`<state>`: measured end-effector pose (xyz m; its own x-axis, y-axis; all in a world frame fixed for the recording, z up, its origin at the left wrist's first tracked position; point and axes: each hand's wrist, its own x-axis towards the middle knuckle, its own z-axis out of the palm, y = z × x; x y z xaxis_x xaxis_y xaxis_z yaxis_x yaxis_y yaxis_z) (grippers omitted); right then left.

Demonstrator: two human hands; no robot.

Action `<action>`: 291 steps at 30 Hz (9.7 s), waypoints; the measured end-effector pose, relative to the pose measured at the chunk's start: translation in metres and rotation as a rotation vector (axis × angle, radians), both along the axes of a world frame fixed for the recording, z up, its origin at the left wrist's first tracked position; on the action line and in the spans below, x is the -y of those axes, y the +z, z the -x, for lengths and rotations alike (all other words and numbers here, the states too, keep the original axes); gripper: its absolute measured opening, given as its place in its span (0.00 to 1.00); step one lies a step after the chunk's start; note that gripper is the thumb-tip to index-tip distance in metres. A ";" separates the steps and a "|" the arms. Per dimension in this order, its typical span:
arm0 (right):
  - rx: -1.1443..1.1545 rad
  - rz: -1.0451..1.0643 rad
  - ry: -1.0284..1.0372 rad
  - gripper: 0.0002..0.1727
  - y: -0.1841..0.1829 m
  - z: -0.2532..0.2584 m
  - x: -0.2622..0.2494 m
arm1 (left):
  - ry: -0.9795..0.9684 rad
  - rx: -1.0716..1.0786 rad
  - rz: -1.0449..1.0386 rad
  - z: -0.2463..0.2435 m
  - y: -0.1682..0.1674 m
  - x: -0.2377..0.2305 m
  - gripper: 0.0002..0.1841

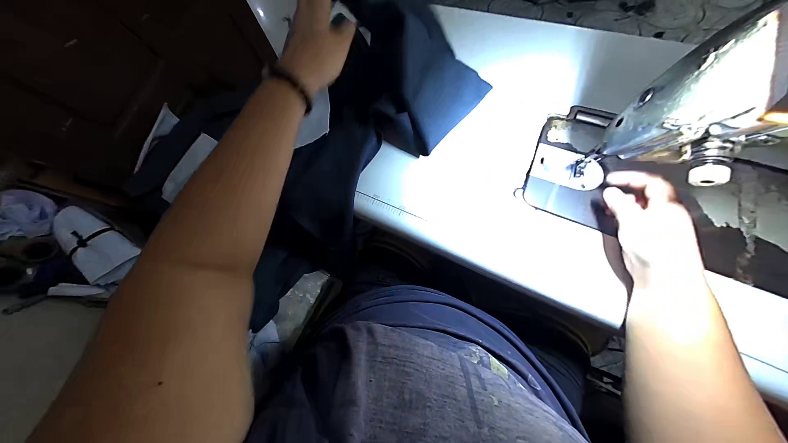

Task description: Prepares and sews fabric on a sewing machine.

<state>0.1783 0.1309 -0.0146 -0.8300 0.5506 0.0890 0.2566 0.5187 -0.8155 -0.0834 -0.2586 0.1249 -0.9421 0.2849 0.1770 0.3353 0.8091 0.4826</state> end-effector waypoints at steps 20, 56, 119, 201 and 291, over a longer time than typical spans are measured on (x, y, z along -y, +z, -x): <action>0.697 -0.228 0.962 0.27 -0.084 0.029 0.216 | -0.349 0.091 0.293 -0.098 -0.138 -0.085 0.27; 0.220 -0.382 0.335 0.17 0.028 -0.007 -0.002 | -0.479 -0.338 0.330 -0.127 -0.065 -0.102 0.14; 0.661 -0.274 -0.792 0.32 0.035 -0.270 -0.247 | -0.807 0.110 0.448 -0.222 -0.134 -0.186 0.39; 0.413 0.572 0.218 0.24 0.001 -0.167 0.071 | -0.839 -0.048 0.337 -0.232 -0.155 -0.201 0.37; 0.250 0.788 -0.243 0.19 0.026 -0.202 0.026 | -0.970 -0.153 0.011 -0.157 -0.160 -0.146 0.27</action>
<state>0.3799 0.1052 0.0117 -0.6253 0.5397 -0.5637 0.5076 -0.2674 -0.8191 0.0736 -0.1129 -0.0352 -0.2657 0.9255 0.2700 0.9152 0.1540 0.3724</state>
